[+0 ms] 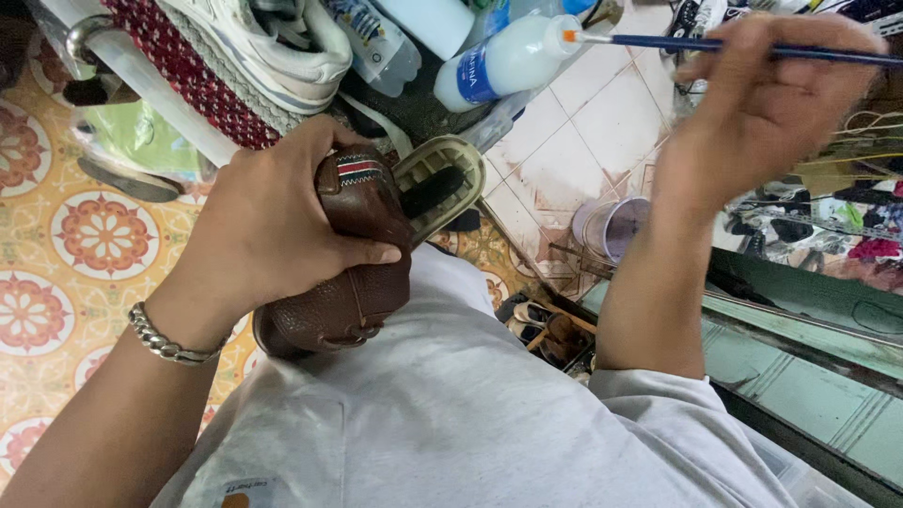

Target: The person applies adhesive with a brush to the edges of a brown leather boot and its sole, then presses the sole onto the boot to reattach it.

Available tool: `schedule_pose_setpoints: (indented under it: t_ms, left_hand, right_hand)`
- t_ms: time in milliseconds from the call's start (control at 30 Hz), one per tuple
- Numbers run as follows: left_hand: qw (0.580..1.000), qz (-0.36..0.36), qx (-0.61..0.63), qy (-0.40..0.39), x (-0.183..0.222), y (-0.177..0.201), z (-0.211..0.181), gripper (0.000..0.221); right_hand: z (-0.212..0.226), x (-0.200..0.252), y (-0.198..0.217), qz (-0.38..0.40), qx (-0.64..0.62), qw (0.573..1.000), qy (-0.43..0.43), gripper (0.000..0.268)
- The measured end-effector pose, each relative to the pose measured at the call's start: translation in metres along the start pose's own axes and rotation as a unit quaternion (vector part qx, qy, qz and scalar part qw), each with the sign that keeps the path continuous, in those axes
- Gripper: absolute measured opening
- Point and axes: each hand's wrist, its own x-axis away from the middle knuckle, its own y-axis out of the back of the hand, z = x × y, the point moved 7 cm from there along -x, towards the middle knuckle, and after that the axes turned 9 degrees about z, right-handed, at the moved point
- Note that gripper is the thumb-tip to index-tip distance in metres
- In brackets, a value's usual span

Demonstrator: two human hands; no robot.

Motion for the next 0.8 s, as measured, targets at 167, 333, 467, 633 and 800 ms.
schedule_pose_setpoints:
  t_ms: [167,333,467,633,800]
  left_hand:
    - [1.0,0.01,-0.004,0.014,0.0,0.0,0.0,0.094]
    - [1.0,0.007,-0.007,0.024,0.0,0.0,0.001,0.099]
    - [1.0,0.003,-0.009,0.017,0.0,0.001,0.001,0.096]
    - [0.999,0.007,-0.006,0.033,0.0,0.0,0.002,0.097]
    - [1.0,-0.007,-0.013,0.005,0.002,0.0,0.003,0.101]
  right_hand:
    - [-0.004,0.007,-0.018,-0.015,-0.004,0.996,-0.083,0.022]
    - [-0.001,0.007,-0.03,0.002,-0.027,0.996,-0.083,0.02]
    - [-0.008,0.003,-0.014,-0.037,-0.034,0.997,-0.057,0.021]
    - [-0.031,0.017,0.008,-0.046,-0.092,0.992,-0.067,0.013]
    - [-0.049,0.036,0.019,-0.07,-0.117,0.984,-0.115,0.013]
